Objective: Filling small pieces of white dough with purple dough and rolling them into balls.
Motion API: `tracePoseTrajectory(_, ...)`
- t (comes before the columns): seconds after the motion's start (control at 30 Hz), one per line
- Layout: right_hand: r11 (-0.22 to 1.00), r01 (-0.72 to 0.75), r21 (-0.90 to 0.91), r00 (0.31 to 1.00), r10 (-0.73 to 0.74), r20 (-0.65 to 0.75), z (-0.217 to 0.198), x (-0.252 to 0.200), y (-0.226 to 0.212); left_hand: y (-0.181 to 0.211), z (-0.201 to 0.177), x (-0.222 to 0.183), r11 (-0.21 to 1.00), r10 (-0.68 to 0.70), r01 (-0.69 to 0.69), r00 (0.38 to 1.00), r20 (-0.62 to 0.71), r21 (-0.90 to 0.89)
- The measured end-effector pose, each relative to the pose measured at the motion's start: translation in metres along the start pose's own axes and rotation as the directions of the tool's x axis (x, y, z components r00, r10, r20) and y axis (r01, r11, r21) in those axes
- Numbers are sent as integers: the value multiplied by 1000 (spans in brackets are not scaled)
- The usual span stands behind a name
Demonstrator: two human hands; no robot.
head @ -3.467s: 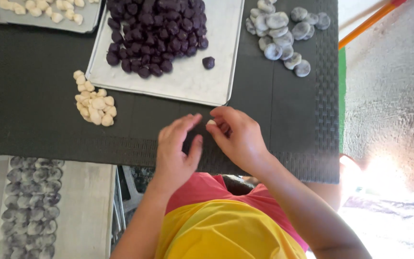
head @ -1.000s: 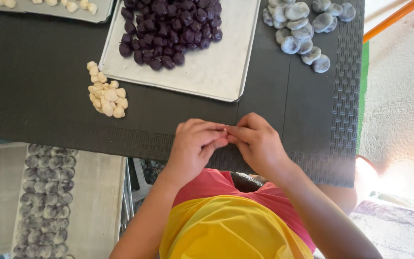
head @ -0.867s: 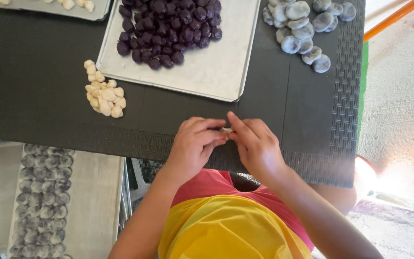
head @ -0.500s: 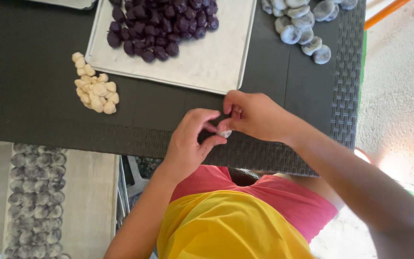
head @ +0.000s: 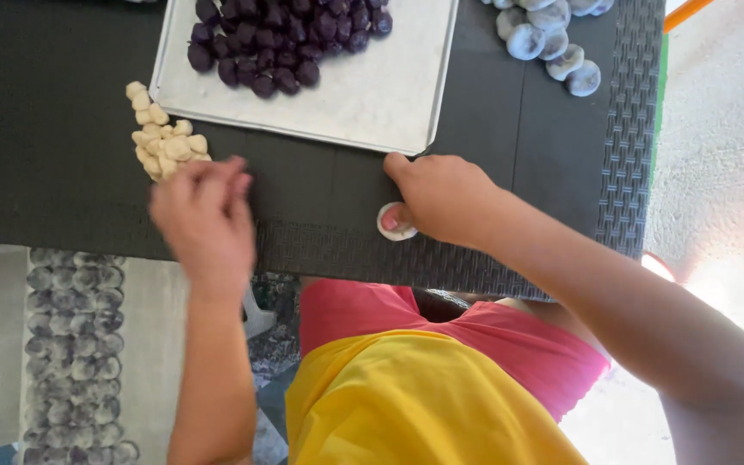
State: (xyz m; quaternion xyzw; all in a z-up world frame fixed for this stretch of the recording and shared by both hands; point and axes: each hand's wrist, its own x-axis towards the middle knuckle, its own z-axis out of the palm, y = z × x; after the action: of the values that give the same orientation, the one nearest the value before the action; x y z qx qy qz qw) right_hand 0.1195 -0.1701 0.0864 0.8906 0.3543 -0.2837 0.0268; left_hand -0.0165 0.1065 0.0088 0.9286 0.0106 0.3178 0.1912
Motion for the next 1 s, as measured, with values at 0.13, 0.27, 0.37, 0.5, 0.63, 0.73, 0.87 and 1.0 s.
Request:
tracePoseTrajectory(0.13,977,120,176,992,-111,-59,9,-10,12,-59,-10,-8,965,76,-63,996,-44,253)
tracePoseTrajectory(0.27,906,419,62,810,-342,-476,40,-20,12,-53,-26,-13,933,15,-49,995,96,356)
tracePoseTrajectory(0.37,860,505,78,721,-370,-585,52,-28,9,-28,-49,-8,934,-71,7,984,166,358)
tracePoseTrajectory(0.5,851,436,292,817,-239,-524,32,-47,23,-36,-51,-12,988,-72,42,977,202,147)
tracePoseTrajectory(0.63,973,222,69,600,-81,-796,-1,-60,77,-10,-45,-15,994,-105,105,994,16,-18)
tracePoseTrajectory(0.73,998,70,10,441,-21,-897,-1,-58,82,47,-27,-4,975,-119,105,991,-64,-195)
tracePoseTrajectory(0.87,591,371,716,792,202,-577,37,-48,-3,118,19,-3,835,-157,121,987,-22,-536)
tracePoseTrajectory(1.0,484,466,741,744,238,-624,58,-25,-20,126,30,4,751,-77,72,997,22,-657)
